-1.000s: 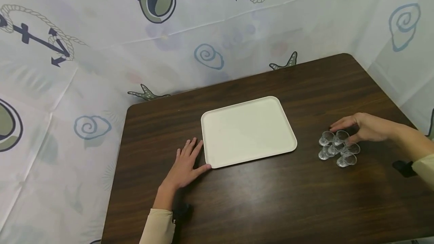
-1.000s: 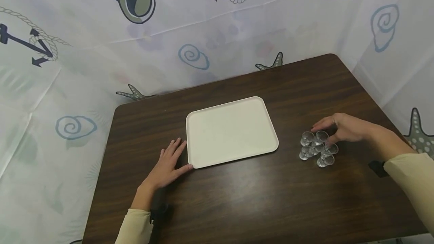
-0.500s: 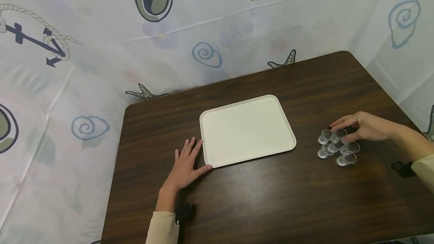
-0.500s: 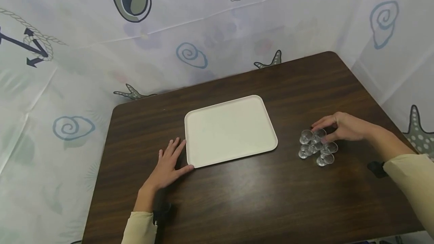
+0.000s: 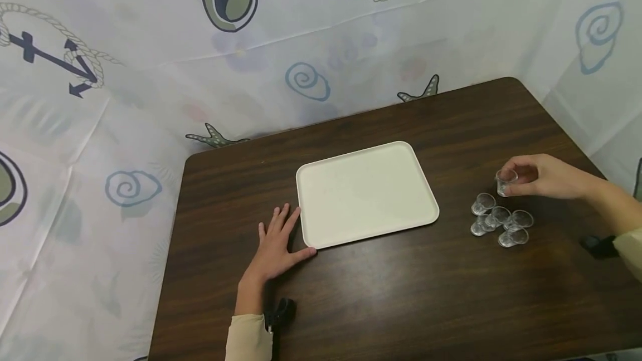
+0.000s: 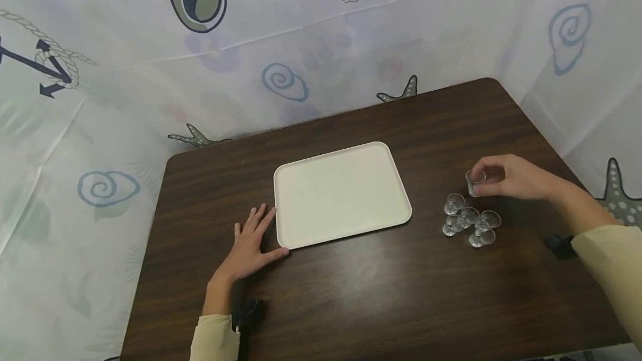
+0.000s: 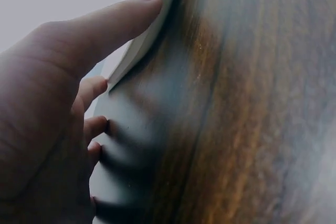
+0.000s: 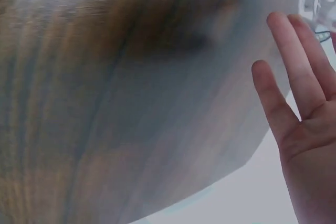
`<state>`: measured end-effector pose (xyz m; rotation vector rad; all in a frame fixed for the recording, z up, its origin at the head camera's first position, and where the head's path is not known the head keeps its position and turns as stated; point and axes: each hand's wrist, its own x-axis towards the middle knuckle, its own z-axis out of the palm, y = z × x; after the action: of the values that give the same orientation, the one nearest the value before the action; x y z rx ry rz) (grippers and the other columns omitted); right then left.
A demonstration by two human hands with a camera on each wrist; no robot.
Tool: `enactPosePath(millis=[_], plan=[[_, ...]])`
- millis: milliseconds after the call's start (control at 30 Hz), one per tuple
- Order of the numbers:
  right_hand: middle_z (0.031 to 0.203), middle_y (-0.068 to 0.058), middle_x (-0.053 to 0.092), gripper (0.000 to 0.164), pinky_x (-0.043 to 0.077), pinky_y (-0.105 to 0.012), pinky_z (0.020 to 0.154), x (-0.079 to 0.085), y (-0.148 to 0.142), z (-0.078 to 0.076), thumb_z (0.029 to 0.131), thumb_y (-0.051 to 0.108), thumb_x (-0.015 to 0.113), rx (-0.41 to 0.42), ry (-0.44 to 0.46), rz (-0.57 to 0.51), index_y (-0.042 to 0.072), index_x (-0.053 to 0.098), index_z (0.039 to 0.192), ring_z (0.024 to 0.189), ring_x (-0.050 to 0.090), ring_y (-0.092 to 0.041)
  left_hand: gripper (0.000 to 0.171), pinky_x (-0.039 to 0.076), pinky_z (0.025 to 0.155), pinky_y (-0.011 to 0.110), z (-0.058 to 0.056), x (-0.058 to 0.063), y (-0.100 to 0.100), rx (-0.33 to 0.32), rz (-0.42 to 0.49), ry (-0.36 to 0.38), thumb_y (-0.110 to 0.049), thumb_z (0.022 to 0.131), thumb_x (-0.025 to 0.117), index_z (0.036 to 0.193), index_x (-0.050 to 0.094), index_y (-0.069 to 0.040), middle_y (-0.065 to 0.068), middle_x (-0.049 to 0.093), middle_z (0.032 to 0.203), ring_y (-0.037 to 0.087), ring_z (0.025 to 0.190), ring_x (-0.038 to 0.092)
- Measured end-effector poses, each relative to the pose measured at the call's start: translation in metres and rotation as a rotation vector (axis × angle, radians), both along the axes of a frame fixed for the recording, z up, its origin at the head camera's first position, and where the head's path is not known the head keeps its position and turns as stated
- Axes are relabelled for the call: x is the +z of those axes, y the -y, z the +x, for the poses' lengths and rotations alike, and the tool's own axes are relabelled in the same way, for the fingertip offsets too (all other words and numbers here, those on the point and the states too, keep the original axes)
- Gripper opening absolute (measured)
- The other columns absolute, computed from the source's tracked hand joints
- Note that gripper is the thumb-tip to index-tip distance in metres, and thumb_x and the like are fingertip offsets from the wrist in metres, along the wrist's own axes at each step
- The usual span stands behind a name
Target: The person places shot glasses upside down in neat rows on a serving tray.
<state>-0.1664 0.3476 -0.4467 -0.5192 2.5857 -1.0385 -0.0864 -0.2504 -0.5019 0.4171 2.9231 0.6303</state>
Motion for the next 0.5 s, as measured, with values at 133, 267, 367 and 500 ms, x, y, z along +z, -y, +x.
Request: enactPosePath(millis=[133,267,367,500], plan=[[0.108,-0.008,0.068,0.028,0.053,-0.021,0.072,0.012,0.007,-0.007,0.086,0.015,0.077,-0.050,-0.011,-0.021,0.008,0.065,0.110,0.087,0.066,-0.004,0.100,0.001,0.106,0.073,0.001,-0.001,-0.001,0.001,0.011,-0.002,-0.069,0.080,0.066,0.158,0.021,-0.026,0.012,0.015,0.163,0.035,0.149,0.006],[0.106,-0.005,0.068,0.030,0.051,-0.017,0.071,0.026,0.022,-0.018,0.084,0.014,0.079,-0.087,-0.086,-0.022,0.010,0.066,0.111,0.084,0.066,-0.004,0.100,0.000,0.104,0.075,0.002,-0.002,-0.002,0.011,0.029,-0.004,-0.066,0.079,0.069,0.158,0.023,-0.025,0.013,0.015,0.162,0.038,0.148,0.006],[0.104,-0.003,0.068,0.031,0.050,-0.015,0.072,0.035,0.037,-0.027,0.083,0.014,0.081,-0.077,-0.152,-0.013,0.011,0.068,0.111,0.083,0.065,-0.005,0.101,0.000,0.104,0.075,0.003,-0.002,-0.003,0.021,0.033,-0.008,-0.067,0.079,0.069,0.158,0.023,-0.025,0.013,0.015,0.163,0.038,0.148,0.006],[0.098,-0.002,0.069,0.032,0.051,-0.020,0.071,0.046,0.057,-0.035,0.083,0.020,0.080,-0.057,-0.230,0.048,0.011,0.069,0.112,0.084,0.066,-0.014,0.100,0.000,0.104,0.075,0.002,-0.003,-0.004,0.020,0.037,-0.013,-0.066,0.079,0.069,0.158,0.022,-0.026,0.013,0.015,0.162,0.038,0.148,0.006]])
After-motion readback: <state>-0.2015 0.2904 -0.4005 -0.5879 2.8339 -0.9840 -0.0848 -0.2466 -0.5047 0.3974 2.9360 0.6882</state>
